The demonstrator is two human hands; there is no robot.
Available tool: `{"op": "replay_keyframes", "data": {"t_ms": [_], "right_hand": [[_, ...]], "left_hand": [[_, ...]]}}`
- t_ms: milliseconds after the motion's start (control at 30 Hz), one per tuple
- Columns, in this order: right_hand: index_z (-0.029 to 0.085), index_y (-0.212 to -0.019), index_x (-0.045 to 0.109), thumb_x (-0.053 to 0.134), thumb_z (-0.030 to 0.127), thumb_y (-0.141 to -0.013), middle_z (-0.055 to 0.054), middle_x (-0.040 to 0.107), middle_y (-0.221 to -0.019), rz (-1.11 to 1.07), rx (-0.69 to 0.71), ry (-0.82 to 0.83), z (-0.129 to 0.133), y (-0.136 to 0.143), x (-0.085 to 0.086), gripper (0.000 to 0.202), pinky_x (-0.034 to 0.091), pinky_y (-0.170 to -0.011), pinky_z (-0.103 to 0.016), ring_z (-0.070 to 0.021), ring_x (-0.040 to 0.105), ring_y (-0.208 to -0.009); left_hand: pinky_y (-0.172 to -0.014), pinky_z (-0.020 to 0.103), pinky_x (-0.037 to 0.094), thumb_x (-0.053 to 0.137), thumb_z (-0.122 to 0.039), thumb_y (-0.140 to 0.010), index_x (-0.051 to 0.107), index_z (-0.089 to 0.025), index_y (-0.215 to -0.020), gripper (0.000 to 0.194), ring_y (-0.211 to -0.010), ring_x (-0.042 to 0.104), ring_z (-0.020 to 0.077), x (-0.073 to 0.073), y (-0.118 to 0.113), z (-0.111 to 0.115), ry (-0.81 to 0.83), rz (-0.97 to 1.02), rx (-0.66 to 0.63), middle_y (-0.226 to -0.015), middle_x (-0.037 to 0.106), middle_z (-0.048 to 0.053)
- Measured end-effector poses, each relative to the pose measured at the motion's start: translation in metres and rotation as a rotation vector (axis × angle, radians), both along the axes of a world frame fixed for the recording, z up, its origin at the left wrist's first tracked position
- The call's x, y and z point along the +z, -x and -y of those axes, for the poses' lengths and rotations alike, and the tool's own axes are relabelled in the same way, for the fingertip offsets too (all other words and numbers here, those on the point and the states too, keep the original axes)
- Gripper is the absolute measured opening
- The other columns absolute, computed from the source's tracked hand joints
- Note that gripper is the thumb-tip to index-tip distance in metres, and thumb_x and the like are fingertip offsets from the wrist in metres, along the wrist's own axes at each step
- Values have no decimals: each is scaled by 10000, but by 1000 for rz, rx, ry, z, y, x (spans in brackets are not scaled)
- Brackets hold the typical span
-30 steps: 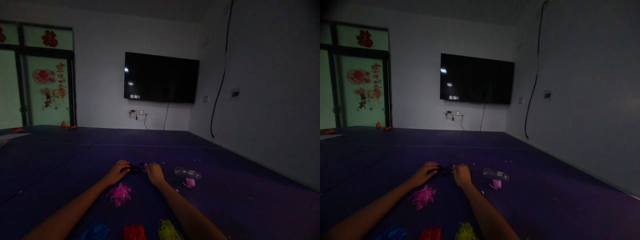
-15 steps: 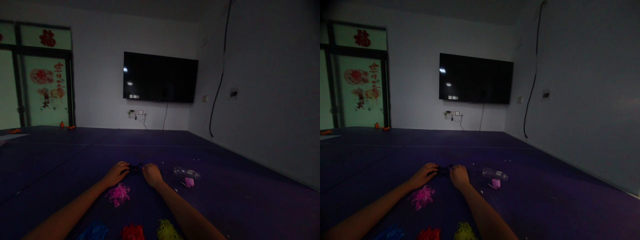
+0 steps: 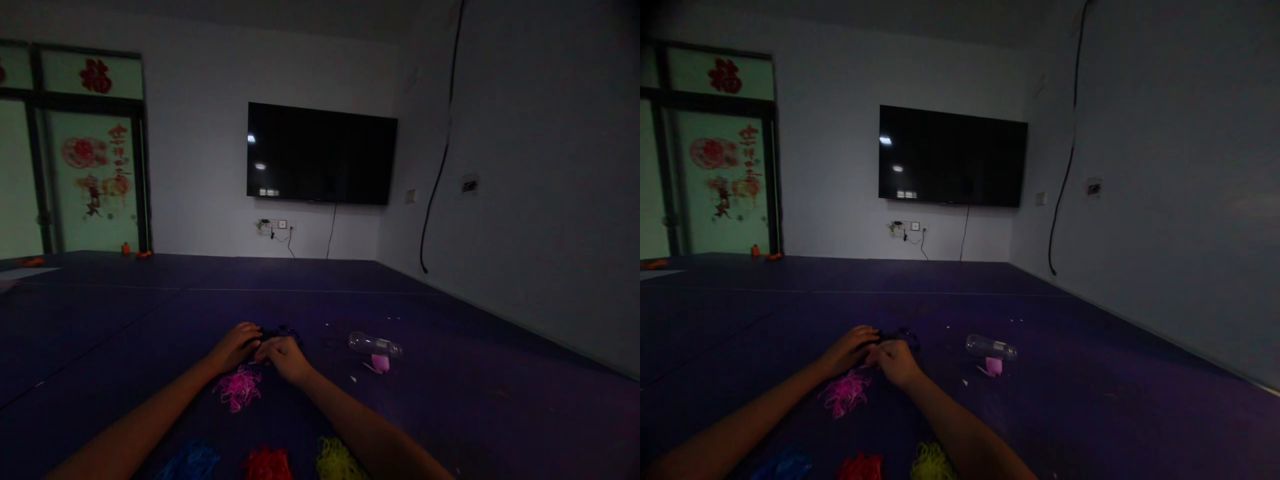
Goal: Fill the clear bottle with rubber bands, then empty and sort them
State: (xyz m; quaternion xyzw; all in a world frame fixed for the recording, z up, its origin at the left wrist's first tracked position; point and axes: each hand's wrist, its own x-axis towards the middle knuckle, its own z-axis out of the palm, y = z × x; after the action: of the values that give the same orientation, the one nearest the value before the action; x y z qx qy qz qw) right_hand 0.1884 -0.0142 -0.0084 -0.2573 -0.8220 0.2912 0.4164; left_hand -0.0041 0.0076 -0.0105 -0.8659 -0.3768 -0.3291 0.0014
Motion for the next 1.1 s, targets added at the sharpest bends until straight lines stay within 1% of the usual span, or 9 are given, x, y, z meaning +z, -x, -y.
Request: {"op": "replay_keyframes", "data": {"t_ms": [67,167,300,467,567,767,867,967,1100], "right_hand": [[185,-717,705,372,306,-885,-37,681,-786,-12,12,8,1,2,0,392,489,-621,-250,-148,628,-691],[190,-776,701,394,305,-896,-43,688,-847,-1,-103,-105,-2,-7,5,349,480,-746,-265,-159,630,-815],[182,-828,684,375,259,-922,-60,675,-951,206,-223,-264,-6,-24,12,331,439,-833,-267,-156,607,-903],[191,-992,649,365,217,-923,-62,653,-1034,463,-302,-366,-4,-24,12,294,398,-867,-278,-166,573,-983],[206,-1031,638,383,226,-914,-63,640,-1076,564,-346,-369,-1,-22,11,281,377,-876,-300,-186,548,-1034],[192,-1020,639,361,225,-916,-79,646,-1048,642,-395,-317,-1,-23,12,299,381,-850,-307,-201,552,-1024],[184,-947,658,344,207,-915,-86,653,-1019,636,-414,-291,-4,-24,11,317,394,-828,-294,-197,568,-992],[181,-869,670,339,194,-915,-80,666,-971,589,-401,-261,-8,-25,8,334,404,-812,-276,-185,591,-947],[178,-855,674,354,187,-912,-75,676,-951,546,-410,-240,-15,-26,5,324,407,-811,-253,-172,605,-928]], "left_hand": [[-973,435,397,428,-419,-901,656,-177,-1066,372,-1125,516,258,0,0,0,4,-1,-3,-1150,630,131],[-1002,424,372,421,-390,-912,626,-221,-1124,340,-1154,506,232,2,-2,2,47,-21,-53,-1190,621,87],[-1026,436,345,387,-363,-929,606,-261,-1159,333,-1216,462,218,6,-6,5,127,-25,-96,-1237,600,46],[-1045,430,325,365,-381,-937,580,-272,-1200,357,-1266,410,218,8,-9,7,187,-13,-142,-1281,570,26],[-1057,420,307,349,-406,-940,559,-284,-1224,374,-1284,386,214,8,-9,8,202,-40,-160,-1308,546,16],[-1059,408,305,347,-413,-938,552,-288,-1228,377,-1285,384,212,6,-10,7,179,-83,-116,-1320,534,5],[-1043,401,330,359,-404,-934,566,-281,-1209,365,-1262,414,207,4,-9,5,167,-63,-84,-1275,575,10],[-1031,401,346,365,-385,-933,582,-266,-1185,353,-1233,448,205,2,-9,5,151,-49,-51,-1233,605,20],[-1022,404,357,366,-391,-931,592,-251,-1167,356,-1214,468,211,2,-9,6,110,-53,-25,-1213,616,38]]}}
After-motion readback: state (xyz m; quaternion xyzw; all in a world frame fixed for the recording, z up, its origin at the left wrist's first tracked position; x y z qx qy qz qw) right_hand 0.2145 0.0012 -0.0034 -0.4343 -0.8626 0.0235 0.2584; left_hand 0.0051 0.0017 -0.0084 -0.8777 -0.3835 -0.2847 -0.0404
